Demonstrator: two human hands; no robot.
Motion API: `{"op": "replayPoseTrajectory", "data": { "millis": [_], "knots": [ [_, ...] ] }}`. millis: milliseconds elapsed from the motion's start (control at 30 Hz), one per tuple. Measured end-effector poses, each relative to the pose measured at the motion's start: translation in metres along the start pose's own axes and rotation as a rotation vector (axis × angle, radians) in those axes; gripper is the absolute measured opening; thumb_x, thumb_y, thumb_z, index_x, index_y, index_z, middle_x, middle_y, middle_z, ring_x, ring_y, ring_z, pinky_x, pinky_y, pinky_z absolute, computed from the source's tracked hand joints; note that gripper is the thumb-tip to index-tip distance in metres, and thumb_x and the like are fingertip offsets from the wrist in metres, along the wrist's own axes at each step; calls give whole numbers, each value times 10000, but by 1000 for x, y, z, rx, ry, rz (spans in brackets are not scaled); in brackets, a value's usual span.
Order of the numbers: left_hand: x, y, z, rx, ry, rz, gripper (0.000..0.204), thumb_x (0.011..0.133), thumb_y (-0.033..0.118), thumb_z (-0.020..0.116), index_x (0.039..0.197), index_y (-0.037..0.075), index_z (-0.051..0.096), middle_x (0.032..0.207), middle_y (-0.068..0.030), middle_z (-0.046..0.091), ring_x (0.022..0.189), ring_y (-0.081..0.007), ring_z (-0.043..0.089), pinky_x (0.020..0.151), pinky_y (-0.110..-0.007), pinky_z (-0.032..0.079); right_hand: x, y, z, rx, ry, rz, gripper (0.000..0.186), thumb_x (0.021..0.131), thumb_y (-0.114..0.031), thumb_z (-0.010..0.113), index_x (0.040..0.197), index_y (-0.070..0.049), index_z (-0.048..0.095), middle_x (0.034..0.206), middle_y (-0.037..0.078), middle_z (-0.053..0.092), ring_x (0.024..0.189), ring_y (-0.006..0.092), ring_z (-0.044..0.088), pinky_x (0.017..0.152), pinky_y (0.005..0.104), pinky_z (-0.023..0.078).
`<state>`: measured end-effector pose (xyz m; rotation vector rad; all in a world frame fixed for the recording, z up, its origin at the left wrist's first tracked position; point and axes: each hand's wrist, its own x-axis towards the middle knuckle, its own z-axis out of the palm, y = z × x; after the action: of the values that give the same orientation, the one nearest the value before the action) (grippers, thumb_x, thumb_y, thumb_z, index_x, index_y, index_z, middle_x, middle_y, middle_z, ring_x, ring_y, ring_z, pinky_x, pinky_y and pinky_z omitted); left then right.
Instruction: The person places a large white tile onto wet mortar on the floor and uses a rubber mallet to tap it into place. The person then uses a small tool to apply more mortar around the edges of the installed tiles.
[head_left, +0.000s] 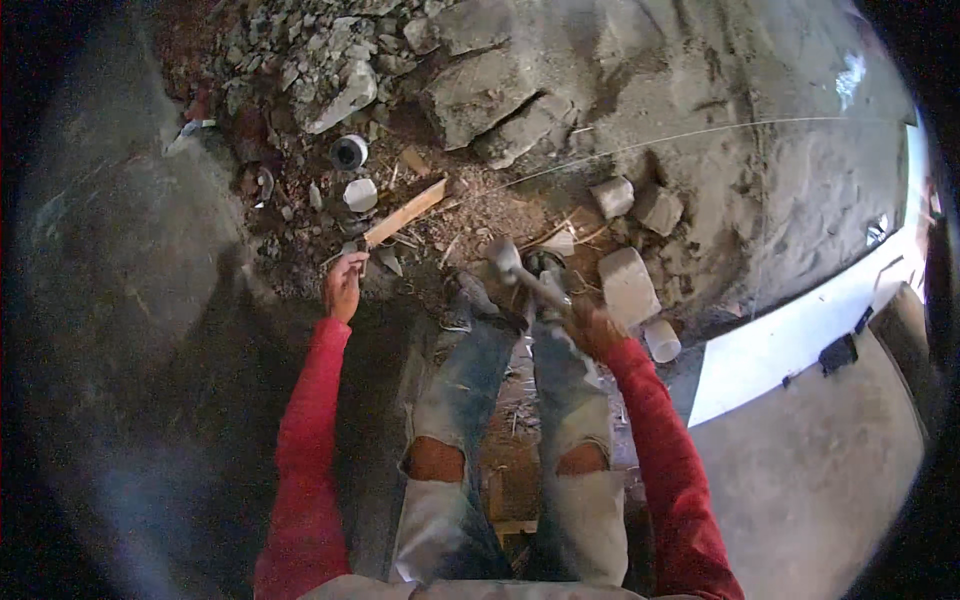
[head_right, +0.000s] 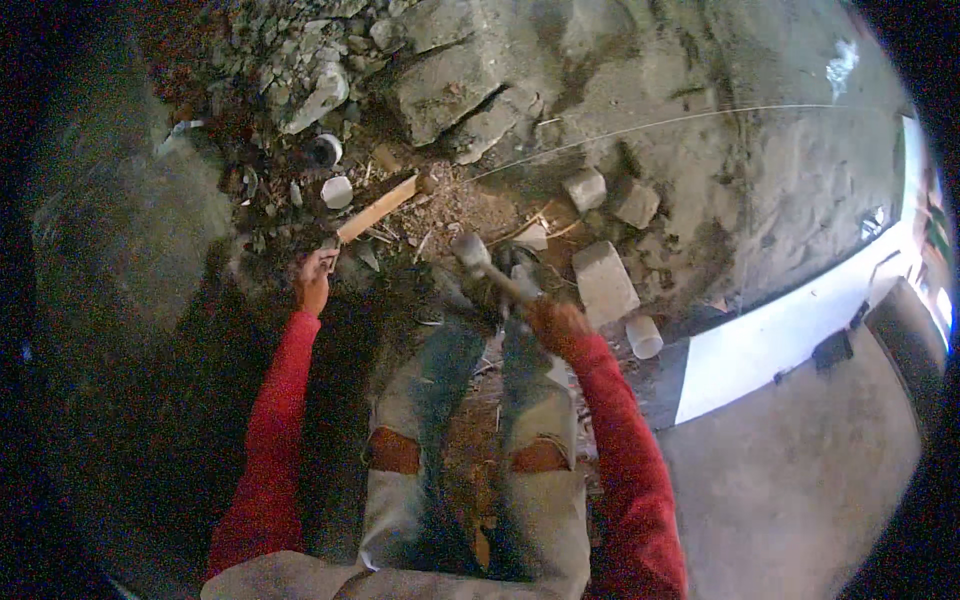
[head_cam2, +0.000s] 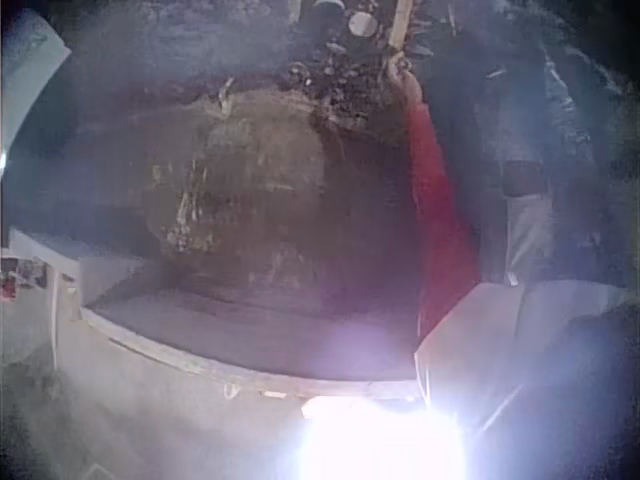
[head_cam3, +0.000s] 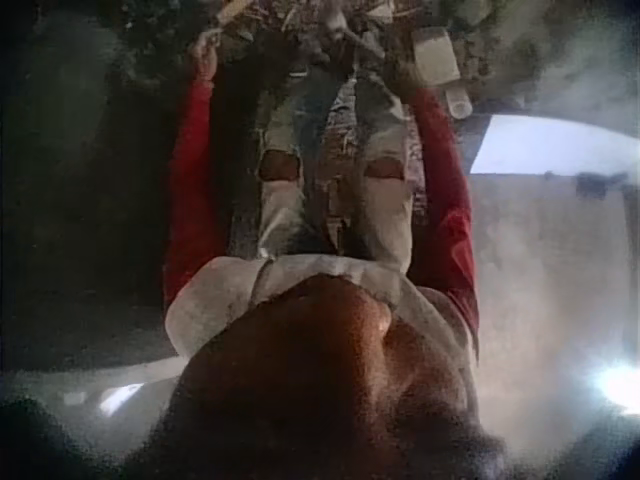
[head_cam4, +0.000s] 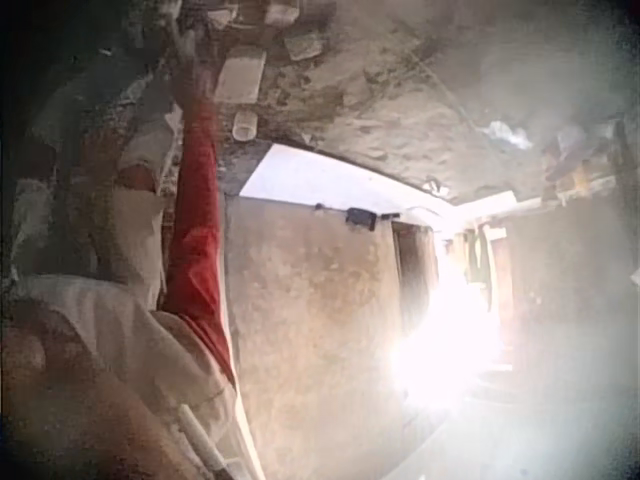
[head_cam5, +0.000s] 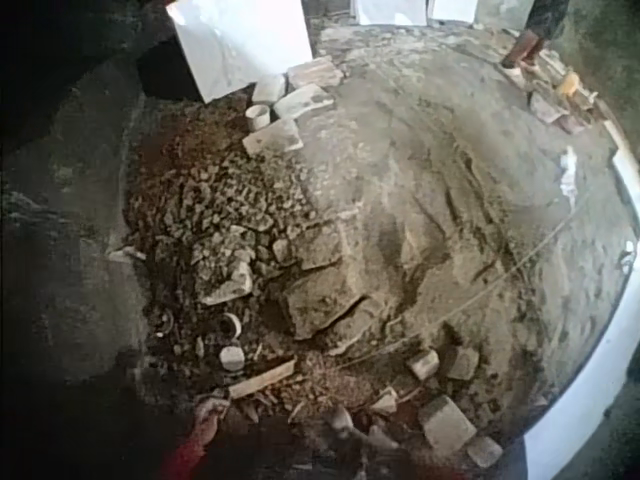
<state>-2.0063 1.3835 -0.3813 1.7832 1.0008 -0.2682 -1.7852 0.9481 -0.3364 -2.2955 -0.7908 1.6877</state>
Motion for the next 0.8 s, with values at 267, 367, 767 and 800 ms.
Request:
{"op": "replayPoseTrajectory", "data": {
  "millis": [267,367,767,800],
  "knots": [
    [13,6,13,389,169,463,261,811,-28,622,1027,114,655,1161,-114,614,1056,-325,601,867,-424,494,103,115,50,-271,410,-113,573,813,-318,675,1331,-150,497,1350,168,489,1158,374,542,892,466,489],
    [26,-4,25,418,145,539,256,812,3,637,1030,137,661,1181,-127,599,1051,-324,603,865,-432,490,102,186,79,-437,372,-60,503,940,-146,456,1432,-250,427,1453,185,420,1332,392,402,1104,518,313],
    [16,-35,39,579,312,485,340,845,111,658,1183,86,619,1218,-161,594,1129,-349,582,961,-446,475,55,176,57,-609,610,46,680,810,-330,687,1365,-49,412,1400,209,413,1280,397,395,1064,531,308],
    [17,-39,36,571,291,526,351,845,110,658,1192,87,618,1221,-163,592,1139,-346,578,960,-450,477,52,174,57,-601,631,54,689,804,-328,692,1367,-49,409,1400,210,411,1282,398,392,1066,530,306]
  ]
}}
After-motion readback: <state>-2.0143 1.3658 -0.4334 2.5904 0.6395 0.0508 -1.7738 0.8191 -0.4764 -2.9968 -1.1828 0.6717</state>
